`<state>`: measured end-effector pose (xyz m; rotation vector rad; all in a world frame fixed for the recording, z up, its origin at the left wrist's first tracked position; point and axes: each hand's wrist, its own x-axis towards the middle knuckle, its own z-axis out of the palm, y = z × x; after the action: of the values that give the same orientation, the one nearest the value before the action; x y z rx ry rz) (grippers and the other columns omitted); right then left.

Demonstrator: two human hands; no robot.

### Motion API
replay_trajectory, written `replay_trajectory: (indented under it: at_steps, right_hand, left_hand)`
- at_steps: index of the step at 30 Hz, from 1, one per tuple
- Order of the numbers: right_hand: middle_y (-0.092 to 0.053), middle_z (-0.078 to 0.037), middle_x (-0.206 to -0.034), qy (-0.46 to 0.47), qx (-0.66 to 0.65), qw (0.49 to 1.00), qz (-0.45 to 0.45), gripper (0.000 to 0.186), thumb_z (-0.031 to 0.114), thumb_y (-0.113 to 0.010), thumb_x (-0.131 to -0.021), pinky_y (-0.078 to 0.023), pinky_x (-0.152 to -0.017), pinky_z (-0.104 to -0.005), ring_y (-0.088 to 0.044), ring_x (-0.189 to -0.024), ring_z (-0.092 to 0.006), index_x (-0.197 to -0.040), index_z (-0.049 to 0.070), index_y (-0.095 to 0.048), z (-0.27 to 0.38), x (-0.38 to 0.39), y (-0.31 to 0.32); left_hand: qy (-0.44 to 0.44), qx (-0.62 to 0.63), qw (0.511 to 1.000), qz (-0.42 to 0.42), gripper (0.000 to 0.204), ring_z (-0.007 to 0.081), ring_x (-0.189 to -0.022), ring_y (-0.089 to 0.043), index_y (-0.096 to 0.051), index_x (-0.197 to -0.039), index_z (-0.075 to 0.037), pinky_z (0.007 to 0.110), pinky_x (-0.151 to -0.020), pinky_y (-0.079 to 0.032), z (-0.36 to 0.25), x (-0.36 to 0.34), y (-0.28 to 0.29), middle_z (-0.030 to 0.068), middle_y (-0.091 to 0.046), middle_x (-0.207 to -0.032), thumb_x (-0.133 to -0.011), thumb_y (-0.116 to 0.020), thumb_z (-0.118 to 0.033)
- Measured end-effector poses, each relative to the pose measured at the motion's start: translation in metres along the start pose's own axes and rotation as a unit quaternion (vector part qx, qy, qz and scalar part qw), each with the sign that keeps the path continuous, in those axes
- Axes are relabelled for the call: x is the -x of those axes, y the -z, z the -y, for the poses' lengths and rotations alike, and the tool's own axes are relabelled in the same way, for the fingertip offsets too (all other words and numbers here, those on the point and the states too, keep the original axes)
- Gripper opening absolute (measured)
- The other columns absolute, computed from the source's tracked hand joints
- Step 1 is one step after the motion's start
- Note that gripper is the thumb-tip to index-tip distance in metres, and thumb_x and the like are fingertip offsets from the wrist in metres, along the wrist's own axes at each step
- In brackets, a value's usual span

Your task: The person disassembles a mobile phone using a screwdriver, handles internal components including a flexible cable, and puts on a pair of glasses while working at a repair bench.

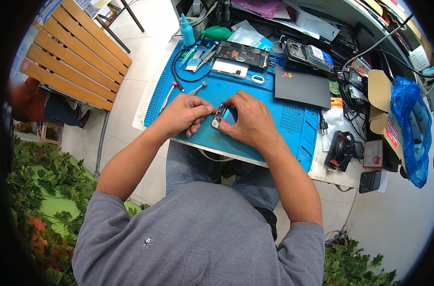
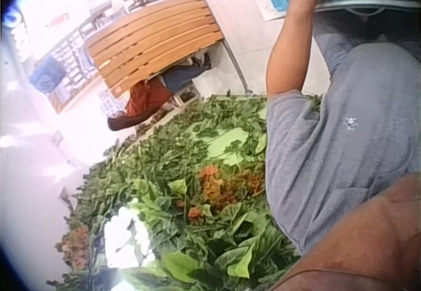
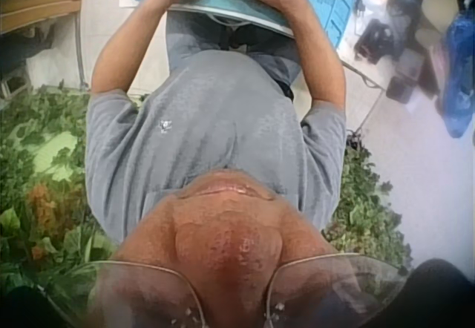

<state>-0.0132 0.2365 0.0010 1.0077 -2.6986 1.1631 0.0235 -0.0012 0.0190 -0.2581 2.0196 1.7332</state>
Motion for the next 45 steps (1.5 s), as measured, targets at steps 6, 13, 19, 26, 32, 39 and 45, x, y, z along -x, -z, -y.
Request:
replay_trajectory:
  at_steps: [6,13,19,26,32,39,45]
  right_hand:
    - [-0.073,-0.014,-0.109,0.01,0.027,0.999,0.023,0.04,0.03,-0.091,-0.084,-0.062,-0.088,-0.0455,-0.075,-0.099,-0.0357,-0.11,0.003,-0.08,0.006,-0.002,0.004]
    - [-0.072,-0.013,-0.111,0.004,0.004,0.999,0.043,0.039,0.027,-0.09,-0.088,-0.062,-0.089,-0.0456,-0.075,-0.101,-0.0347,-0.119,0.006,-0.077,0.004,-0.002,0.005]
    - [-0.073,-0.013,-0.114,0.012,-0.016,0.998,0.059,0.043,0.02,-0.089,-0.088,-0.061,-0.092,-0.0457,-0.075,-0.107,-0.034,-0.126,0.008,-0.074,-0.001,-0.002,0.01]
    - [-0.073,-0.012,-0.119,0.017,0.005,0.996,0.085,0.047,0.02,-0.09,-0.086,-0.061,-0.094,-0.0467,-0.074,-0.11,-0.0353,-0.129,0.008,-0.076,0.006,-0.002,0.016]
    - [-0.075,-0.013,-0.116,0.037,0.016,0.997,0.066,0.041,0.021,-0.089,-0.086,-0.059,-0.097,-0.0476,-0.072,-0.112,-0.0362,-0.122,0.006,-0.076,0.007,0.0,0.016]
    - [-0.076,-0.014,-0.113,0.049,0.01,0.998,0.044,0.039,0.018,-0.088,-0.084,-0.059,-0.096,-0.0473,-0.072,-0.112,-0.0358,-0.118,0.004,-0.075,0.004,0.001,0.013]
    - [-0.076,-0.014,-0.111,0.056,0.011,0.998,0.033,0.038,0.017,-0.087,-0.084,-0.059,-0.095,-0.0471,-0.072,-0.11,-0.0357,-0.117,0.004,-0.075,0.002,0.001,0.01]
  left_hand:
    - [-0.006,-0.007,1.0,0.009,0.03,0.0076,-0.051,-0.06,-0.08,-0.119,0.006,0.024,-0.043,-0.046,0.002,0.002,0.003,-0.0015,-0.061,-0.068,-0.11,-0.074,-0.021]
    - [-0.01,0.02,1.0,0.006,0.029,0.0086,-0.052,-0.062,-0.081,-0.114,0.005,0.025,-0.044,-0.049,0.004,0.002,0.004,-0.0017,-0.062,-0.068,-0.107,-0.076,-0.023]
    - [-0.006,0.005,1.0,0.013,0.03,0.007,-0.052,-0.06,-0.08,-0.119,0.004,0.024,-0.043,-0.045,0.003,0.003,0.003,-0.0027,-0.059,-0.069,-0.11,-0.075,-0.024]
    - [0.005,0.019,0.999,0.034,0.029,0.0062,-0.053,-0.058,-0.081,-0.121,0.002,0.023,-0.044,-0.043,0.002,0.002,0.004,-0.0035,-0.059,-0.069,-0.11,-0.075,-0.025]
    - [-0.032,-0.006,0.998,0.054,0.027,0.0054,-0.054,-0.057,-0.081,-0.123,0.001,0.023,-0.046,-0.042,-0.005,0.004,0.004,-0.0038,-0.061,-0.068,-0.11,-0.073,-0.021]
    - [-0.08,-0.144,0.986,0.006,0.029,0.0063,-0.055,-0.06,-0.08,-0.124,0.002,0.025,-0.049,-0.045,-0.01,0.0,0.011,-0.0022,-0.065,-0.07,-0.104,-0.077,-0.019]
    - [-0.142,-0.281,0.949,-0.026,0.03,0.0138,-0.068,-0.067,-0.084,-0.118,0.0,0.031,-0.067,-0.054,-0.008,-0.003,0.013,0.0053,-0.073,-0.079,-0.095,-0.083,-0.019]
